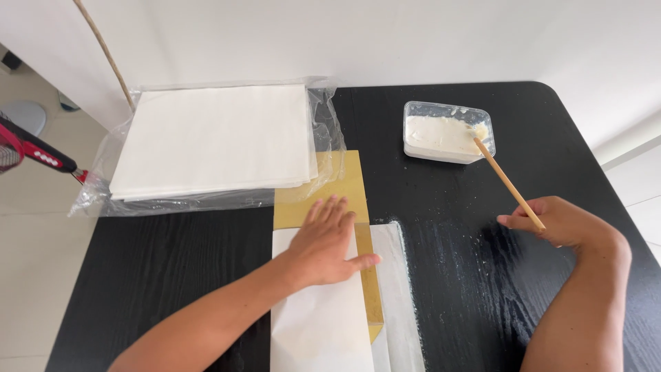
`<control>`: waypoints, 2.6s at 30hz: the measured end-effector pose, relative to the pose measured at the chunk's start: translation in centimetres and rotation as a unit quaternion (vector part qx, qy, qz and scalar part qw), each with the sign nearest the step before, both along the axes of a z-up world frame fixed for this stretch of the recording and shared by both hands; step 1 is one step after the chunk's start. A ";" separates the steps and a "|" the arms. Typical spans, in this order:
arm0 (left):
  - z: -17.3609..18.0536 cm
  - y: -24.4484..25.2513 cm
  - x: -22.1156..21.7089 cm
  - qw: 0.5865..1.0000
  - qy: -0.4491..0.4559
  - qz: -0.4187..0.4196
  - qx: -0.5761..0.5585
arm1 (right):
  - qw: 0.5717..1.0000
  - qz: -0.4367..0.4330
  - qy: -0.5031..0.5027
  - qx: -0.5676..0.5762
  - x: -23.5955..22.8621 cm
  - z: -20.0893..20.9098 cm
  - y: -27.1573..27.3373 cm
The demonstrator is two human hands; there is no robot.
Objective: The person applies a white substance to paper using a long-handled brush, then folds the paper over to create a structured pocket or envelope.
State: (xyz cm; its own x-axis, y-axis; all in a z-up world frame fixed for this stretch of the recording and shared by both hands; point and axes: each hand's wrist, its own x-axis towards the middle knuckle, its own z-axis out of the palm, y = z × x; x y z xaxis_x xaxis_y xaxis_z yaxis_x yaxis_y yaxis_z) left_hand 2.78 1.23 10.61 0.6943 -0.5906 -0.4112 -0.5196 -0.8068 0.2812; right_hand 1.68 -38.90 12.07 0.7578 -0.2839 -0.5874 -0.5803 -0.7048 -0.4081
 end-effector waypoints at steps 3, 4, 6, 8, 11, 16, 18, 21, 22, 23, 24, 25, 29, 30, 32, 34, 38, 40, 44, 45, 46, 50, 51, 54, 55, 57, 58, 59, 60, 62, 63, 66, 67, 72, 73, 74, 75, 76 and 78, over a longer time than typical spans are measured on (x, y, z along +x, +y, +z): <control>-2.4 2.2 -0.4 0.998 -0.037 0.009 -0.040 | 0.998 0.003 0.060 -0.019 0.6 2.1 4.1; -2.7 2.9 -0.7 0.999 -0.037 0.010 -0.039 | 0.998 0.005 0.060 -0.018 0.7 2.1 4.8; -3.4 4.1 -1.5 0.999 -0.036 0.032 -0.009 | 0.997 -0.023 0.065 0.026 0.9 2.2 6.2; -3.7 4.9 -2.0 0.999 -0.032 0.030 -0.001 | 0.996 -0.020 0.071 0.049 1.3 1.7 6.7; -2.1 5.1 -3.1 0.999 0.011 0.032 0.024 | 0.992 -0.007 0.068 0.106 1.7 0.6 6.7; -0.1 4.9 -3.8 0.996 0.054 0.028 0.064 | 0.983 0.048 0.043 0.175 1.9 -0.3 8.5; 1.4 5.0 -3.9 0.996 0.053 0.016 0.069 | 0.980 0.085 -0.053 0.173 1.6 0.1 10.6; 1.7 5.1 -3.9 0.997 0.045 0.024 0.065 | 0.975 0.164 -0.115 0.091 1.5 1.9 14.2; 1.6 5.2 -4.1 0.997 0.046 0.026 0.064 | 0.975 0.167 -0.114 0.091 1.4 2.1 15.3; 1.6 5.3 -4.1 0.998 0.033 0.030 0.054 | 0.971 0.201 -0.107 0.072 1.2 2.2 16.5; 1.5 5.4 -4.1 0.998 0.020 0.033 0.045 | 0.965 0.235 -0.101 0.053 1.1 2.3 17.6; 1.2 5.5 -4.2 0.998 0.023 0.035 0.043 | 0.965 0.237 -0.097 0.052 1.1 1.6 18.2; 0.7 5.7 -4.1 0.999 -0.009 0.025 0.040 | 0.948 0.294 -0.116 -0.032 0.9 -0.9 19.8; 0.6 5.6 -4.1 0.999 -0.013 0.025 0.039 | 0.942 0.305 -0.125 -0.057 0.7 -1.4 19.9; 0.4 5.7 -3.8 0.999 -0.020 0.023 0.035 | 0.937 0.317 -0.132 -0.068 0.9 -1.5 19.9; 0.0 5.9 -4.2 0.999 -0.014 0.016 0.033 | 0.934 0.326 -0.128 -0.073 0.2 -1.3 20.6; -0.1 5.8 -4.0 0.999 -0.015 0.013 0.032 | 0.943 0.299 -0.111 -0.097 0.4 0.1 21.8; 0.0 5.8 -3.7 0.999 -0.018 0.013 0.033 | 0.942 0.298 -0.115 -0.102 0.6 0.5 22.2; -0.3 5.9 -3.7 0.999 -0.018 0.008 0.031 | 0.950 0.280 -0.107 -0.083 0.0 2.1 23.2; -0.3 5.9 -3.7 0.999 -0.019 0.008 0.027 | 0.954 0.268 -0.110 -0.077 -0.2 2.6 23.5; -0.4 5.9 -3.8 0.999 -0.018 0.008 0.028 | 0.954 0.269 -0.109 -0.075 -0.4 3.3 23.8; -0.3 5.8 -3.8 0.999 -0.021 0.012 0.024 | 0.965 0.241 -0.084 -0.061 -0.4 3.3 23.9; -0.3 5.8 -3.8 0.999 -0.021 0.012 0.025 | 0.967 0.234 -0.082 -0.063 -0.1 2.6 23.6; -0.2 5.8 -3.8 0.999 -0.023 0.006 0.028 | 0.962 0.242 -0.094 -0.083 -0.7 2.7 23.8; -0.2 5.8 -3.7 0.999 -0.022 0.006 0.028 | 0.962 0.242 -0.093 -0.082 -0.4 1.8 23.6; -0.4 5.8 -3.7 0.999 -0.023 0.004 0.025 | 0.946 0.266 -0.111 -0.149 0.1 -0.1 23.0; -0.5 5.8 -3.8 0.999 -0.022 0.004 0.025 | 0.946 0.267 -0.110 -0.149 0.0 -0.4 23.0; -0.5 5.9 -3.7 0.999 -0.025 0.004 0.024 | 0.945 0.261 -0.118 -0.157 -0.1 -0.7 23.0; -0.5 5.9 -3.7 0.999 -0.029 0.003 0.024 | 0.944 0.256 -0.126 -0.165 -0.1 -1.0 23.0; -0.6 5.9 -3.8 0.999 -0.031 0.003 0.025 | 0.946 0.243 -0.133 -0.166 0.0 -1.3 23.2; -0.5 5.8 -3.9 0.999 -0.032 0.002 0.025 | 0.949 0.230 -0.139 -0.167 0.0 -1.5 23.3; -0.6 5.9 -3.8 0.999 -0.037 0.000 0.024 | 0.950 0.214 -0.152 -0.172 -0.1 -1.5 23.7; -0.6 5.8 -3.9 0.999 -0.038 0.000 0.024 | 0.949 0.214 -0.153 -0.172 -0.1 -1.7 23.6; -0.7 5.9 -3.9 0.999 -0.043 -0.001 0.017 | 0.952 0.198 -0.150 -0.180 0.0 -2.0 23.8; -0.7 5.9 -4.0 0.999 -0.041 0.000 0.016 | 0.952 0.199 -0.149 -0.180 -0.1 -1.8 23.9; -0.7 5.9 -4.0 0.999 -0.041 0.000 0.017 | 0.952 0.196 -0.148 -0.182 -0.3 -1.6 24.0; -0.7 5.8 -3.9 0.999 -0.042 0.003 0.017 | 0.952 0.195 -0.149 -0.184 -0.1 -1.4 24.1; -0.6 5.9 -3.8 0.999 -0.043 0.006 0.016 | 0.951 0.198 -0.151 -0.185 -0.1 -1.0 24.2; -0.7 5.8 -3.8 0.999 -0.040 0.004 0.017 | 0.957 0.199 -0.117 -0.176 -0.4 -0.6 24.3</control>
